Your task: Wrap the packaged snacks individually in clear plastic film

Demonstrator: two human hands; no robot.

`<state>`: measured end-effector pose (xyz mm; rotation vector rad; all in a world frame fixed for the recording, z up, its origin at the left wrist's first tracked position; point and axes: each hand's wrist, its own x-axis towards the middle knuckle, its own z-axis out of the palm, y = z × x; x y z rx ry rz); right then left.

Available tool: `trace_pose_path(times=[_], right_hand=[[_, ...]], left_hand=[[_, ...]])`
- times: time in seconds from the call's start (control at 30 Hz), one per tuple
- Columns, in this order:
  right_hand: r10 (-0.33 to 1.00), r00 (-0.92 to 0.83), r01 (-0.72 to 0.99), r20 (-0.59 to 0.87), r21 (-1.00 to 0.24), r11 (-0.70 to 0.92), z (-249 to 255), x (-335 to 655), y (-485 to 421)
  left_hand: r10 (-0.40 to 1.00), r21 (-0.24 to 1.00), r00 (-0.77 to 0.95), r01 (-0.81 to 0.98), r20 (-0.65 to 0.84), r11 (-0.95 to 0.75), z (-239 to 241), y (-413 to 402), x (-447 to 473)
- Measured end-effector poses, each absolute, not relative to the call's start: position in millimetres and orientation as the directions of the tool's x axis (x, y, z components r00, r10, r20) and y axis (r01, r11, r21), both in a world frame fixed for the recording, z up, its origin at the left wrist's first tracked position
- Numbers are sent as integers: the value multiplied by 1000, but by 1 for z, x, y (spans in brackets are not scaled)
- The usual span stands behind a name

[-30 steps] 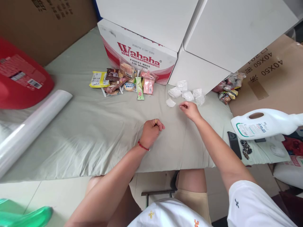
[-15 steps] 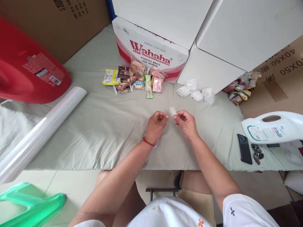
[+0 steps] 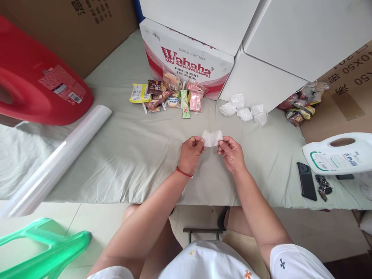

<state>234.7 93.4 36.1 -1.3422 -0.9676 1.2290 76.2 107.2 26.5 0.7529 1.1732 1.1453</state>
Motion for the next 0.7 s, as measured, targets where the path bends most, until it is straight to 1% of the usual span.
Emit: trace_pose_path(times=[0.07,0.13,0.2,0.23,0.3,0.37,0.4,0.43,0.47,0.53,0.6,0.63,0.7], right_hand=[[970,182,-104,-162,-984,-145,32,238,97],[969,169,-106,-180,-981,-164,26,240,100],[972,130,-76,-197,-979,-188,19,239,103],[972,139,-51,-187,-982,-181,16,239,103],[962,239,9,-132,-990,-138,12,237,102],[928,367,39,-70,-995,-90,12,235,100],[915,398,35,-62,-996,-83,13,234,97],[919,387,16,-79,-996,-93,15,232,95],[935,337,-14,-111,-994,-113,18,231,93],[970,176,-79,-165,-985,-153,22,227,89],[983,71,-132,-167,-979,-156,24,224,87],[986,74,-147,-150,-979,-138,23,223,87],[981,145,-143,-126,-984,-106,20,223,89]], left_hand=[[943,880,-37,-373,-331,294,26,110,72],[936,822,6,-477,-352,312,26,113,69],[938,787,66,-525,-341,323,26,115,66],[945,795,70,-522,-321,309,25,116,66],[967,857,7,-462,-253,227,25,116,68],[981,928,-81,-346,-177,138,24,113,71],[984,954,-107,-279,-141,106,24,111,73],[988,974,-117,-213,-99,73,25,109,76],[992,989,-114,-147,-49,32,25,106,78],[994,997,-78,-17,77,-79,26,100,82],[985,981,-11,86,173,-171,27,95,86],[983,977,12,107,182,-182,26,94,88],[992,990,30,69,125,-127,25,94,91]])
